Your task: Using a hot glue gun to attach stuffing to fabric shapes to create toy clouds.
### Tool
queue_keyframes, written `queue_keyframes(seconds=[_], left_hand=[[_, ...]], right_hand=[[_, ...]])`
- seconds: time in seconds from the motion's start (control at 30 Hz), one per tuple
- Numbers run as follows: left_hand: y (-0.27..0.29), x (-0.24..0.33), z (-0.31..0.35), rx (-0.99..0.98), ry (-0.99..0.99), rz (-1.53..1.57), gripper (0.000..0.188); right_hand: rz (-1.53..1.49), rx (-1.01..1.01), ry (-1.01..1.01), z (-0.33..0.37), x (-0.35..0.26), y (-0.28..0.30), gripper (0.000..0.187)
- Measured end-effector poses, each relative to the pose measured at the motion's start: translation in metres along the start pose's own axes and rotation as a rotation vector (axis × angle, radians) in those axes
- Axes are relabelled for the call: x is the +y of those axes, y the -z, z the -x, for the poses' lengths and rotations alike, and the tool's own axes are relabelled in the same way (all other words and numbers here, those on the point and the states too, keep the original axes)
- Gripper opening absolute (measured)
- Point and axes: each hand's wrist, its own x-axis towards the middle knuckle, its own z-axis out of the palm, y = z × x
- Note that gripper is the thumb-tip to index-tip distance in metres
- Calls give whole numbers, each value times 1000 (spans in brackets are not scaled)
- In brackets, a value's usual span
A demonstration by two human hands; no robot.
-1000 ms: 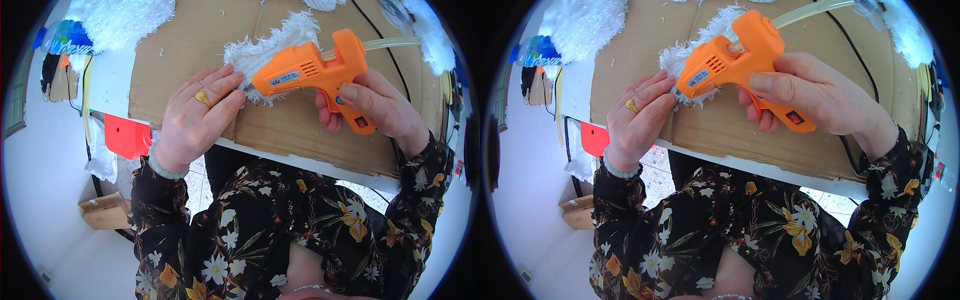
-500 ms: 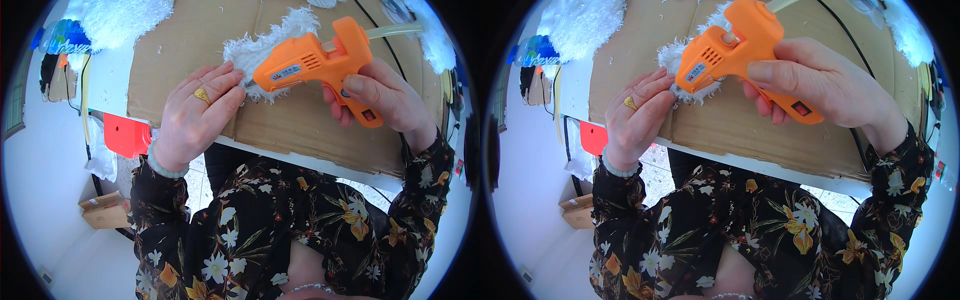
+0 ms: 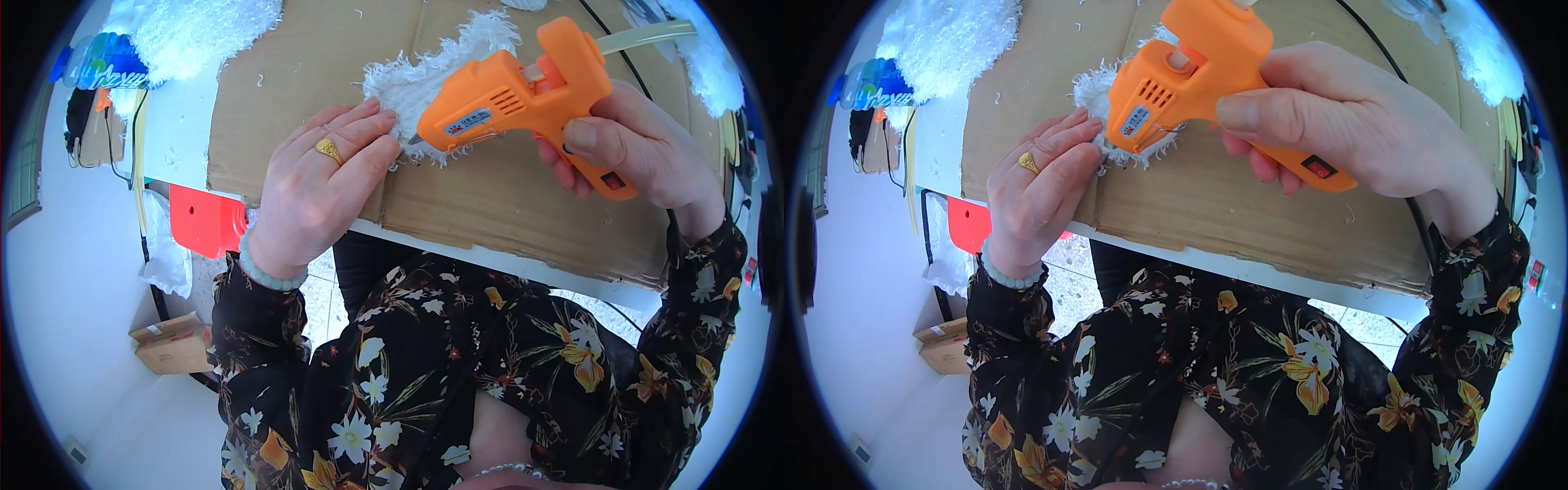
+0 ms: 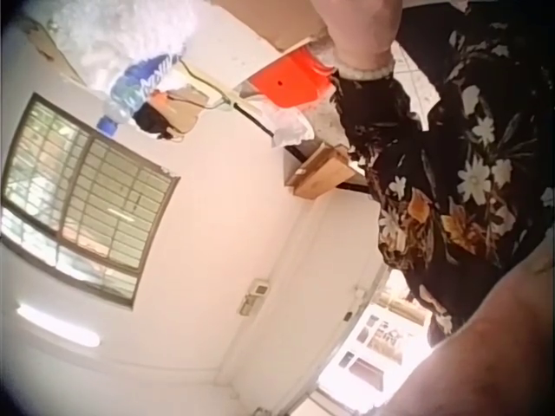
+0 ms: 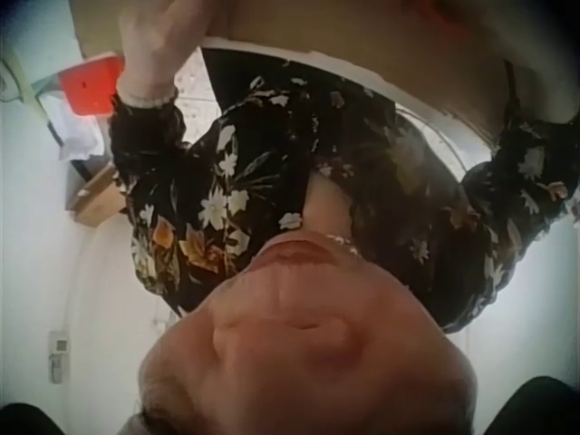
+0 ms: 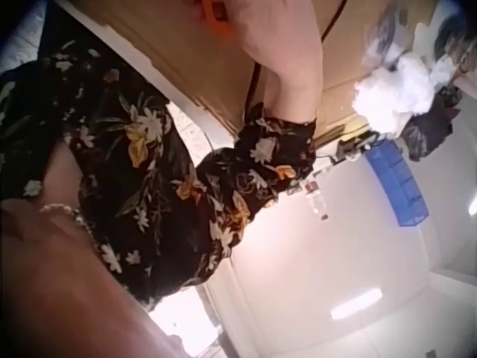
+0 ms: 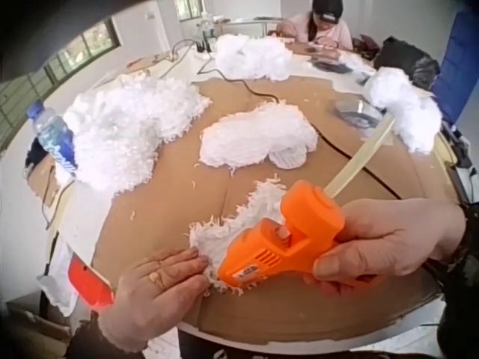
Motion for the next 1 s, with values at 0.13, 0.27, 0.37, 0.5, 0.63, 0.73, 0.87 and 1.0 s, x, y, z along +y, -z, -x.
queue_keyframes(seconds=[0.13,0.27,0.37,0.5,0.63,0.73,0.87,1.0], left_hand=[[-2,1,-5,22,24,3,20],[-4,0,-11,41,61,-28,20],[0,2,-13,14,145,-91,17],[3,3,-22,-90,275,-115,15],[0,-20,-23,-27,359,99,14],[2,-30,-26,13,469,319,18],[-2,-24,-26,-93,484,227,25],[-1,-28,-30,-147,332,-60,29]], right_hand=[[20,39,-24,8,-3,4,56],[-128,312,125,19,-3,-8,40],[-126,293,216,28,16,3,46],[-194,382,206,49,34,0,51],[-284,543,263,58,64,-7,69],[-320,661,329,68,66,-22,63],[-347,557,407,69,95,-21,60],[-445,613,454,68,98,-35,54]])
